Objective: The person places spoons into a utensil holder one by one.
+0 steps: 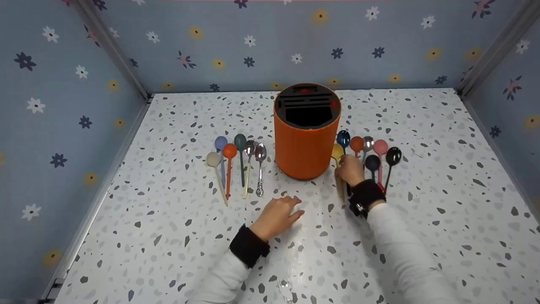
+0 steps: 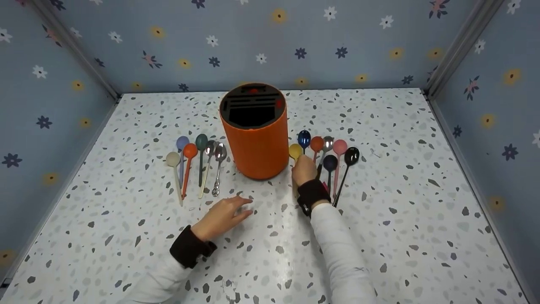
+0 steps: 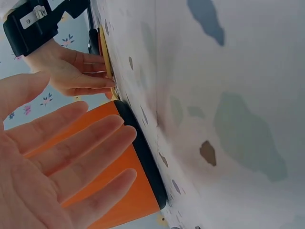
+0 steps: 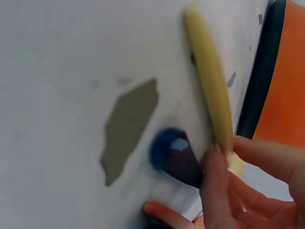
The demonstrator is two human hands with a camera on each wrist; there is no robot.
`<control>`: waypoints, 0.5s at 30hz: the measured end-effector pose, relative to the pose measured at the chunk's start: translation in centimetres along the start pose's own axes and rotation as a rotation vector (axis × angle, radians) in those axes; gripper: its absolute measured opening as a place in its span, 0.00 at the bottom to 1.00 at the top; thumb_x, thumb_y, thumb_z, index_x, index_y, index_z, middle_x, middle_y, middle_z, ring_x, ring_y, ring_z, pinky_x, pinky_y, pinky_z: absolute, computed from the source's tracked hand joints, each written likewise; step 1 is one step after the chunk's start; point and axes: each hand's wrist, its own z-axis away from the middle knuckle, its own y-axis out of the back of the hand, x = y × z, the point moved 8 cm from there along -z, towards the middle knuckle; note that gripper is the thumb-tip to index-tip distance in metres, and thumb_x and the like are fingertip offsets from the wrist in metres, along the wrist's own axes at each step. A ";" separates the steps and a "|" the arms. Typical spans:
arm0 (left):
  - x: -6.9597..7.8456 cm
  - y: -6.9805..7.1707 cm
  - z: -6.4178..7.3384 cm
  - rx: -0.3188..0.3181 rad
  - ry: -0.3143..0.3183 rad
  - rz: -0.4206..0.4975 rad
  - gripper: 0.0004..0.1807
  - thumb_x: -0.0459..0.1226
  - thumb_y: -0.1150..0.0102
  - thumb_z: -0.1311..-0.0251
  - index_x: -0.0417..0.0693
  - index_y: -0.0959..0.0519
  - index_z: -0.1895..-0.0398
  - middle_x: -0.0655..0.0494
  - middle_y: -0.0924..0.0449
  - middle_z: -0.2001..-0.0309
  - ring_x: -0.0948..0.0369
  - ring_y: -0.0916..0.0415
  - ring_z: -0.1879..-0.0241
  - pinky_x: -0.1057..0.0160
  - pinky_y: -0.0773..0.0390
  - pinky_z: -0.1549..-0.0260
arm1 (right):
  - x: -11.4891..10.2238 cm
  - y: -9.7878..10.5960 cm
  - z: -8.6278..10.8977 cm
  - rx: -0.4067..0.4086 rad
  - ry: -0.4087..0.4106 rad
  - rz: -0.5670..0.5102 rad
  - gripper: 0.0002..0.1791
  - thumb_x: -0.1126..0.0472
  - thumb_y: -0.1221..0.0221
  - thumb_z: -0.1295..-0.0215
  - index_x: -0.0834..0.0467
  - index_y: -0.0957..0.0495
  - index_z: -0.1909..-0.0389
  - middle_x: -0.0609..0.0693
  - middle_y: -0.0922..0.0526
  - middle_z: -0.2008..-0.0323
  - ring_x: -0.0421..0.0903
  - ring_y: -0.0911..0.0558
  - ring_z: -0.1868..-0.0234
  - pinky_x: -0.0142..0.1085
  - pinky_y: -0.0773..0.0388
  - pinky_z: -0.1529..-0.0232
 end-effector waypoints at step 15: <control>-0.4 -0.8 -0.1 -0.069 0.067 0.072 0.18 0.42 0.51 0.40 0.40 0.25 0.53 0.46 0.22 0.57 0.54 0.24 0.59 0.60 0.24 0.57 | 1.3 -1.9 2.0 -0.365 -0.231 -0.587 0.08 0.71 0.43 0.46 0.73 0.28 0.68 0.54 0.20 0.78 0.41 0.21 0.79 0.35 0.19 0.70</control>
